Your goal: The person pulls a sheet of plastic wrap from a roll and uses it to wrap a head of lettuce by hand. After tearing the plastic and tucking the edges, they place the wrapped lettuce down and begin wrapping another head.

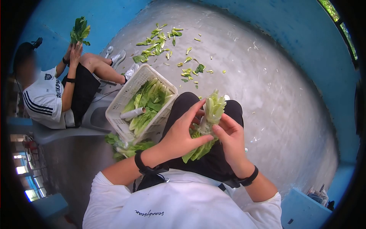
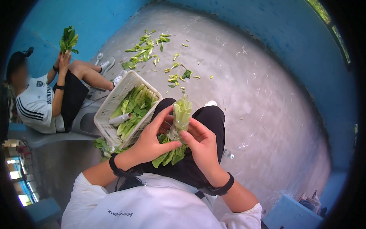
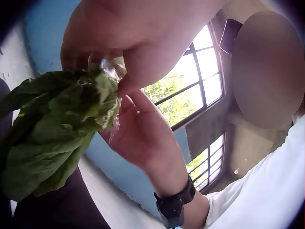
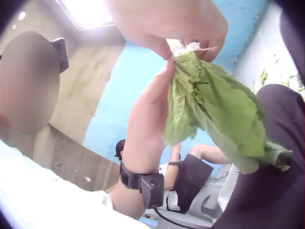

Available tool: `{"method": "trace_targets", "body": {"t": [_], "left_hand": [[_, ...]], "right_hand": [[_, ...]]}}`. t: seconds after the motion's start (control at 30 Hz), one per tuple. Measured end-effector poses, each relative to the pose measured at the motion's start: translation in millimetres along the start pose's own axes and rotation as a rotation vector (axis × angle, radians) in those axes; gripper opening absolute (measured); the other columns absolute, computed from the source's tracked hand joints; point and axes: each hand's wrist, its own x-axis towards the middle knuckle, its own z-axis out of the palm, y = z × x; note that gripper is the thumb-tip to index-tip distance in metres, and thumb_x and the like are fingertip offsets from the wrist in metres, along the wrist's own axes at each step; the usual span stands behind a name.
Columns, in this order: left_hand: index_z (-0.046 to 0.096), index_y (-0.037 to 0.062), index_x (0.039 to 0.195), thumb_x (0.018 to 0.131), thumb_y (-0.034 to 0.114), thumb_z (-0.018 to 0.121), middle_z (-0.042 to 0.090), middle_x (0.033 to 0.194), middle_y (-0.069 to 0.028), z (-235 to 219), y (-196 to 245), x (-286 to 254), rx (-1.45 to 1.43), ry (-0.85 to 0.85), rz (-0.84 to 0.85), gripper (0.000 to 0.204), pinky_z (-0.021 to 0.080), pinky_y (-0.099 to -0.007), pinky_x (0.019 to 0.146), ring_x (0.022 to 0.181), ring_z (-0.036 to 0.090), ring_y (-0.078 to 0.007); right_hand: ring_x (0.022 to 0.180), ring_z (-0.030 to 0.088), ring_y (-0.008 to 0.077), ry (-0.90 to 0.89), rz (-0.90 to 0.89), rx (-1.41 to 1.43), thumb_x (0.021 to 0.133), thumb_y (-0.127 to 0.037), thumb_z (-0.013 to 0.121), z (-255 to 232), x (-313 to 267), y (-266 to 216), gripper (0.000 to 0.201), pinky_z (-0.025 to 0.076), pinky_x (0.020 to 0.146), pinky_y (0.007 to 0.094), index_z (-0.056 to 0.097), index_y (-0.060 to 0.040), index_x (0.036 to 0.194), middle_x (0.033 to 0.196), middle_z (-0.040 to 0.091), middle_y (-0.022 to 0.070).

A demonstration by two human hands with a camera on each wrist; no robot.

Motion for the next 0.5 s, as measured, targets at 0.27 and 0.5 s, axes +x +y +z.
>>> {"method": "trace_targets", "body": {"t": [0.27,0.5], "left_hand": [[0.017,0.0066,0.161,0.079,0.016,0.085,0.022,0.164,-0.0137,-2.6,-33.5,0.5,-0.31,-0.307,-0.039,0.107,0.028,-0.0387,0.12,0.149,0.029,-0.0224],[0.052,0.0008,0.135,0.082,0.022,0.081,0.065,0.12,-0.0128,3.3,-19.9,5.4,-0.074,-0.078,-0.086,0.065,0.049,-0.034,0.098,0.112,0.063,-0.0195]], "right_hand": [[0.119,0.063,0.0177,-0.263,0.032,-0.032,0.093,0.0,0.066,-9.8,-0.6,-5.3,0.043,0.05,0.1,0.0319,0.057,0.0063,0.135,0.129,0.066,0.0134],[0.101,0.067,0.0205,-0.028,-0.273,-0.659,0.086,-0.006,0.075,-15.5,3.5,-8.0,0.025,0.052,0.091,0.0317,0.074,0.0006,0.11,0.111,0.07,0.0127]]}}
